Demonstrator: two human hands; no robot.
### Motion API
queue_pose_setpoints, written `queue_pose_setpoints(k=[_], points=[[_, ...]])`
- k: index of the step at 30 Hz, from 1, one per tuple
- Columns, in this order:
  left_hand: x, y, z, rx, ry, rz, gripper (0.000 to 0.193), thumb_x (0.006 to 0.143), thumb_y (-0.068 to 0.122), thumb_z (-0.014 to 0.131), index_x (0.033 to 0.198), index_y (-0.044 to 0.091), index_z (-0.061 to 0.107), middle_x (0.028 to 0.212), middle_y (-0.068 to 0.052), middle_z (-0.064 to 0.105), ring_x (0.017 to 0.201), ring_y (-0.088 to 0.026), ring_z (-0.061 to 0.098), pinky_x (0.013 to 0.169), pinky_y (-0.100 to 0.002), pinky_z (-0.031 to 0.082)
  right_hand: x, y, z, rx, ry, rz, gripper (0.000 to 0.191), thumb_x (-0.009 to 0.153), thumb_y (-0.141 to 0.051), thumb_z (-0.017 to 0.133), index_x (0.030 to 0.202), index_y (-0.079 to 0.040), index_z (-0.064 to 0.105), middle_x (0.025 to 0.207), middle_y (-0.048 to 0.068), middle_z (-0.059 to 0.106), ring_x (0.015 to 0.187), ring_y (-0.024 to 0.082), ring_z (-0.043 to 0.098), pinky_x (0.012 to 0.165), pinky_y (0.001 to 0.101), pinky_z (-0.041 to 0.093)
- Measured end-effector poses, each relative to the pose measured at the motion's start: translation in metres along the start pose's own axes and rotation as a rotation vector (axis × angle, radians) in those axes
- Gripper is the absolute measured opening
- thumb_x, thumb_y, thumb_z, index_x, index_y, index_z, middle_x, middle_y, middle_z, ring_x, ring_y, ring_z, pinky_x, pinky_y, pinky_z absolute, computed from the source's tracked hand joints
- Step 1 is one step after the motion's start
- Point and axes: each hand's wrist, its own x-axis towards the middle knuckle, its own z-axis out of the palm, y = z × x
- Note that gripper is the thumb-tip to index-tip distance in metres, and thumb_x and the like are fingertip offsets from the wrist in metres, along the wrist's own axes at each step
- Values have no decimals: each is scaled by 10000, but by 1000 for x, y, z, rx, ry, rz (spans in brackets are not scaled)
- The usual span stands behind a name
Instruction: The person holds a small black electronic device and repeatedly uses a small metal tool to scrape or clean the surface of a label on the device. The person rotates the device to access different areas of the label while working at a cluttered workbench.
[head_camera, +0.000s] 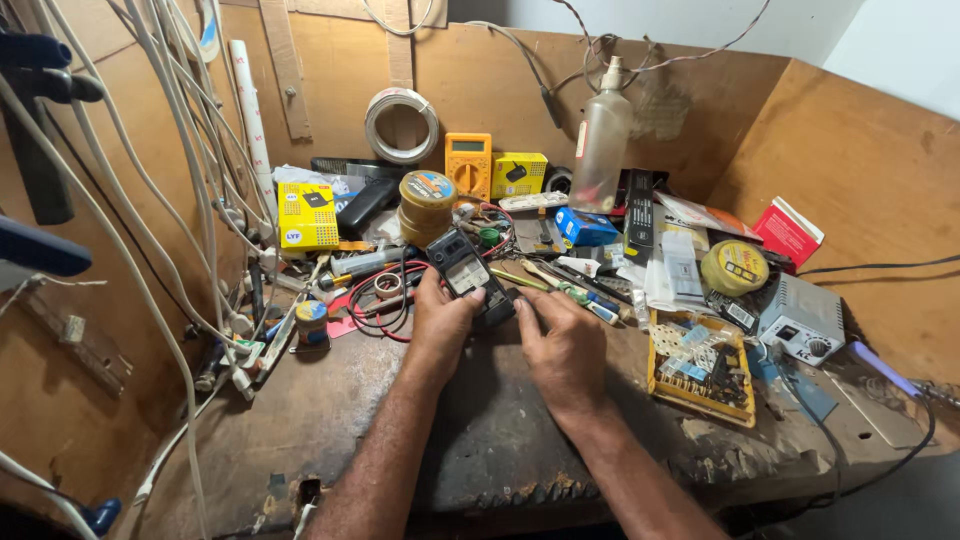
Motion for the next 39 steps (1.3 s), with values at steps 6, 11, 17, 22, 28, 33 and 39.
queue_pose_setpoints(k=[6,11,17,22,28,33,39], points=[[3,-5,1,3,-12,27,512,833,-115,612,1316,-2,483,1172,-132,684,1045,-201,699,928,-336,580,-6,7,8,-145,-21,-71,164,913,-107,734,1046,-26,783,896,131,766,740,289,746,642,383,585],[2,-3,-2,-51,-59,20,516,842,-108,608,1333,-11,482,1188,-139,681,1060,-204,700,943,-337,580,3,35,9,515,-165,343,191,905,-149,770,1066,-50,796,734,59,719,554,108,621,467,253,458],[0,1,0,-80,-74,-8,470,858,-94,621,1309,-40,496,1153,-155,696,1025,-218,713,915,-347,593,2,46,10,701,-257,608,215,880,-185,782,1036,-37,796,607,14,674,402,42,523,325,210,357],[0,4,1,-33,-37,-45,454,847,-82,634,1285,-25,530,1101,-131,714,960,-204,723,849,-338,601,-2,36,13,571,-122,499,221,901,-187,779,1049,-23,799,641,16,700,464,39,552,393,209,402],[1,-1,-1,43,-88,-22,398,835,-76,654,1226,-35,590,1064,-113,730,926,-183,714,812,-319,590,-4,28,11,363,-8,226,192,917,-154,762,1047,-17,795,818,59,796,698,88,718,614,240,557],[2,-4,-1,47,-117,23,388,831,-64,664,1212,-34,597,1068,-95,731,935,-164,720,843,-310,602,-1,20,8,206,-23,229,201,873,-158,785,1030,-31,794,873,114,805,718,157,756,657,303,579],[2,-3,3,98,-108,29,432,817,-69,679,1235,-31,578,1091,-98,724,960,-161,719,860,-312,605,-1,7,2,70,44,67,183,889,-148,769,1017,-18,786,943,163,780,841,273,767,739,360,591]])
